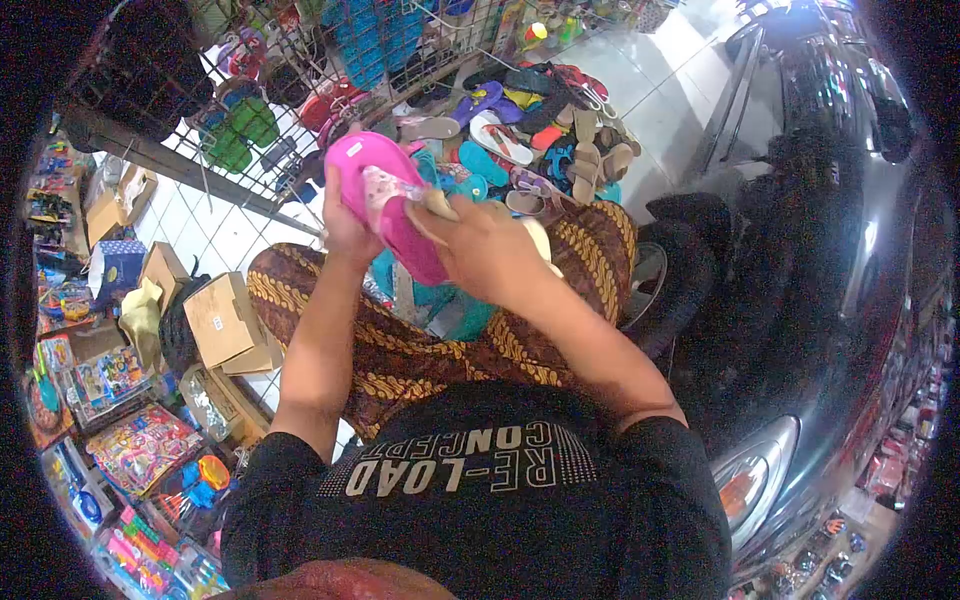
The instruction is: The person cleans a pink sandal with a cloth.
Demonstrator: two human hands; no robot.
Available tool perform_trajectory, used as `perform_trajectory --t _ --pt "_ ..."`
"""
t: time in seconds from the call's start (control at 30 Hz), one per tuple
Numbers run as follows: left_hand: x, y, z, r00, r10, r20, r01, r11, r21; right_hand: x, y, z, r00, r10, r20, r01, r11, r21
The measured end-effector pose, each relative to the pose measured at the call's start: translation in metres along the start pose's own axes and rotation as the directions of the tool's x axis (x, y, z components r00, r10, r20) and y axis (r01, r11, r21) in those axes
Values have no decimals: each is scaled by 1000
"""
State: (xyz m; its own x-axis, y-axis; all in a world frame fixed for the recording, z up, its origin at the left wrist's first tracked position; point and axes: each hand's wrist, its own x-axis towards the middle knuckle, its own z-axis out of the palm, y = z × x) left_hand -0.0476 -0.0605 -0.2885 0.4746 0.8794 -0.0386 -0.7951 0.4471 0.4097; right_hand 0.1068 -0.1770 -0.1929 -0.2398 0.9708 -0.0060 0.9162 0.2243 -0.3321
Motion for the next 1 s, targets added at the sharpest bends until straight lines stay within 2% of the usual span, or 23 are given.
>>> perform_trajectory --t 0.03,0.07,0.1,0.13,0.17,0.2,0.23,0.27,0.3,0.33,0.37,0.4,0.43,0.5,0.53,0.63,0.67,0.77,0.8,0.83,0.9,1.0 --pt "0 -3 1 999 33 11 -33 999 9 3 -6 5 994 109 -22 -111 980 -164" --pt "-2 -2 2 998 61 24 -61 998 23 2 -3 18 989 79 -124 -109 960 -259" --pt "-1 0 3 995 85 46 -87 995 42 -3 -3 33 992 92 -81 -107 969 -221" --pt "0 1 5 993 114 -23 -113 992 51 -10 -4 44 995 94 -44 -101 976 -193" --pt "-1 5 -5 991 116 74 -117 993 18 -18 -4 49 995 96 5 -94 982 -164" --pt "-1 14 -6 992 115 51 -116 993 22 -28 -1 45 993 -96 70 104 986 -131" --pt "-1 22 -3 993 115 26 -116 993 27 -30 5 35 951 -202 234 191 979 68" --pt "0 25 4 994 107 -28 -105 991 84 -28 14 22 870 -332 366 239 931 277" --pt "0 24 2 999 43 19 -44 998 50 -27 24 13 753 -476 455 245 843 478" --pt "2 24 -1 998 -16 67 15 1000 18 -29 33 8 738 -519 431 173 763 623" --pt "3 24 -3 991 -68 116 70 997 -13 -30 40 -1 808 -462 366 98 718 689" --pt "4 23 -3 989 -98 113 88 992 87 -29 44 -17 866 -392 312 28 659 751" --pt "3 21 -5 984 -118 131 108 991 79 -26 46 -28 913 -308 266 -38 587 808" --pt "1 13 -8 972 -163 170 155 986 61 -19 49 -38 998 -52 37 13 729 685" --pt "-1 11 -8 970 -168 176 156 985 75 -14 47 -39 988 -63 -141 122 879 462" --pt "-2 8 -4 972 -171 164 163 985 60 4 45 -19 989 -117 -95 128 985 119" --pt "-2 5 0 974 -189 124 187 982 26 9 45 -7 972 -163 -168 175 983 62" --pt "-1 5 1 978 -203 -44 207 941 267 27 54 8 943 -308 -128 280 939 -199" --pt "-3 7 2 961 -263 -86 275 939 204 32 58 5 904 -379 -197 339 918 -208" --pt "-3 6 -1 951 -285 -117 305 924 229 35 65 6 899 -399 -182 362 909 -207" --pt "0 3 -2 928 -330 -172 367 888 276 40 74 9 899 -358 -253 307 926 -222" --pt "2 -1 -2 935 -328 -137 350 918 186 32 58 6 936 -259 -238 227 962 -153"
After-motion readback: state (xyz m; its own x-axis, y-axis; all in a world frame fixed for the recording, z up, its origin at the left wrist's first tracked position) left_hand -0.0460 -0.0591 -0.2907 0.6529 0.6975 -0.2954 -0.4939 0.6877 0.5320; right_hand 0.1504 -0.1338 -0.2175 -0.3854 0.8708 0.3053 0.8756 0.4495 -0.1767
